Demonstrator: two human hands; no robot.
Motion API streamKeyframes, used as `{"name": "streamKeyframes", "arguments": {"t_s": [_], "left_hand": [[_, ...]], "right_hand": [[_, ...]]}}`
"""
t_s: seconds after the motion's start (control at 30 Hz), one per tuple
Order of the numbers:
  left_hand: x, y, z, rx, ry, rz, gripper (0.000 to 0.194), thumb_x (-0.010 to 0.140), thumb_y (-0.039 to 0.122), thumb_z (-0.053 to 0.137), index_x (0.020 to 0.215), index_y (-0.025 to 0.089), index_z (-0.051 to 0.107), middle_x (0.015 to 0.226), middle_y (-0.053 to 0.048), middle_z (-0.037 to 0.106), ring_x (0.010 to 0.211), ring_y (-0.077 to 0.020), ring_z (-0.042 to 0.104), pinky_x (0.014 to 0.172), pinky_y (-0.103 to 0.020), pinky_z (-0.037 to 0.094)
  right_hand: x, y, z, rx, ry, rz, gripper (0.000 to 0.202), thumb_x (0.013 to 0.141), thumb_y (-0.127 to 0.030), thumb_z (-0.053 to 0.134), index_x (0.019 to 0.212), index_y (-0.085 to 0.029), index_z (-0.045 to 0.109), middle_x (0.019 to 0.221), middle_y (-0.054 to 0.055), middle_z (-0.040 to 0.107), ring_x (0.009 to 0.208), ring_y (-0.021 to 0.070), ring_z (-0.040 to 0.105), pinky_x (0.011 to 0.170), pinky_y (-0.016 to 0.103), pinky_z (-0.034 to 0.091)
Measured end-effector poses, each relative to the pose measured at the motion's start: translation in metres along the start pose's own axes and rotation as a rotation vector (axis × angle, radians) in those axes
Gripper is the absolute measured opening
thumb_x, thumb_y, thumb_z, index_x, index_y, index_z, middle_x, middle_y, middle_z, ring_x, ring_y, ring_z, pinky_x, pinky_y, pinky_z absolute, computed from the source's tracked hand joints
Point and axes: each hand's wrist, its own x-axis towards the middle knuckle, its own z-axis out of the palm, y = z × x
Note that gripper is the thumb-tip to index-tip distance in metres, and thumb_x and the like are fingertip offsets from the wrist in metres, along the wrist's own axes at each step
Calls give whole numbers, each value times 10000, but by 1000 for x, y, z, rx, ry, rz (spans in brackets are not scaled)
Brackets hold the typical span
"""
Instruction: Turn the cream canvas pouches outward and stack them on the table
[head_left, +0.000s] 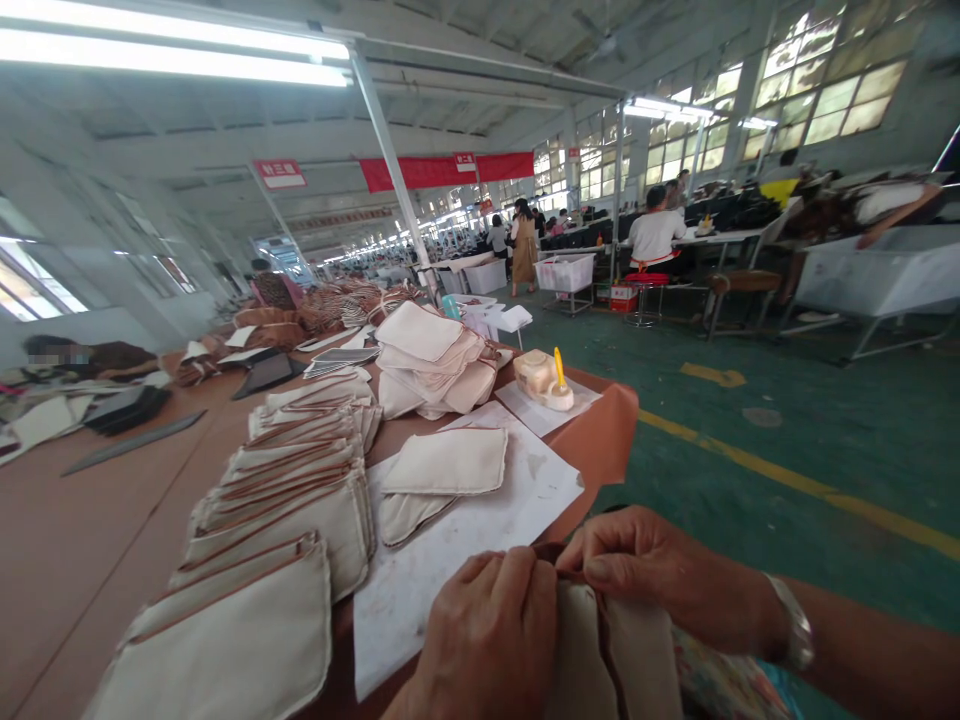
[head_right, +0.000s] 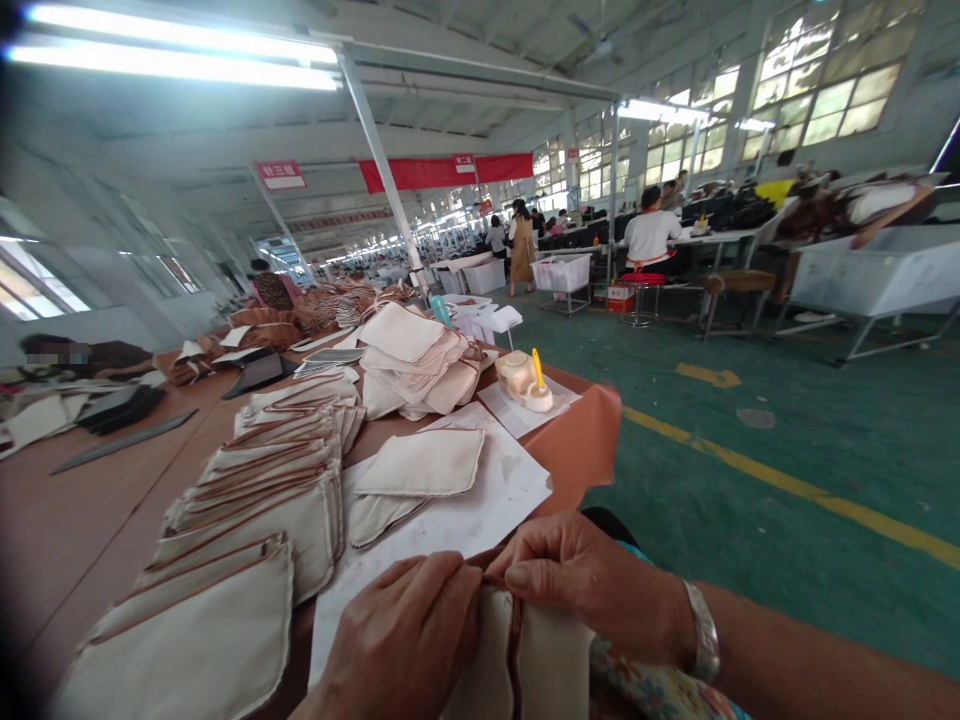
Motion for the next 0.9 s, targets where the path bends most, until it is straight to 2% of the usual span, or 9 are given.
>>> {"name": "streamKeyframes", "arguments": {"t_s": [0.13, 0.27, 0.33, 0.47, 0.53, 0.63, 0.73, 0.83, 0.9], "left_hand": [[4, 4, 0, 87, -47, -10, 172, 811, 42, 418, 779, 198, 482, 641, -15, 548, 493, -189, 550, 488, -317, 462], [-2, 3, -6, 127, 40, 127, 205, 825, 45, 401, 948, 100, 555, 738, -76, 599, 602, -207, 604, 538, -315, 494], [-7, 1, -9, 118, 67, 169, 218, 841, 35, 415, 997, 75, 562, 799, -97, 622, 636, -201, 612, 553, -300, 501], [-19, -2, -10, -65, 10, 183, 174, 888, 40, 413, 960, 109, 555, 790, -65, 608, 610, -169, 567, 532, -272, 490], [-23, -5, -8, -176, 7, 166, 149, 893, 45, 433, 937, 130, 546, 759, -39, 584, 608, -158, 547, 545, -264, 491], [-23, -10, -6, -399, 21, 54, 144, 898, 56, 437, 947, 155, 530, 793, -36, 558, 654, -142, 556, 596, -236, 495], [-13, -12, -9, -716, -17, -143, 162, 946, 159, 397, 1033, 158, 535, 901, -65, 559, 751, -142, 573, 662, -234, 483], [-1, -14, -14, -962, -256, -404, 303, 998, 329, 371, 862, 157, 580, 812, -32, 532, 712, -130, 514, 632, -233, 408], [4, -16, -15, -1116, -463, -549, 437, 986, 455, 395, 688, 155, 504, 692, 9, 439, 623, -105, 411, 548, -228, 317]], "right_hand": [[0, 5, 1, -59, 36, -27, 411, 818, -488, 694, 950, -99, 703, 912, 77, 670, 776, 136, 531, 725, 253, 400], [-1, 15, -4, 44, 44, 21, 429, 761, -501, 745, 844, -86, 673, 781, 38, 625, 685, 107, 496, 646, 227, 366], [-2, 19, -8, 71, 22, 8, 435, 766, -498, 741, 866, -79, 678, 776, 41, 636, 683, 106, 514, 651, 225, 379], [-4, 16, -13, -4, -31, -74, 374, 829, -457, 687, 860, -85, 676, 941, 105, 699, 835, 155, 596, 775, 274, 429], [-4, 11, -14, 9, -50, -75, 361, 834, -445, 684, 811, -86, 651, 964, 119, 699, 838, 157, 600, 766, 274, 428], [-4, 5, -14, 19, -105, -62, 365, 840, -436, 677, 809, -74, 643, 929, 110, 685, 755, 127, 578, 691, 244, 413], [-5, -1, -15, -76, -143, -64, 364, 859, -426, 656, 891, -63, 669, 873, 79, 661, 719, 110, 546, 652, 225, 392], [-7, -5, -16, -153, -178, -62, 371, 874, -433, 631, 933, -69, 671, 824, 49, 623, 678, 95, 503, 609, 214, 366], [-7, -8, -16, -179, -196, -77, 370, 870, -438, 630, 904, -71, 669, 819, 45, 611, 677, 96, 496, 603, 214, 367]]}}
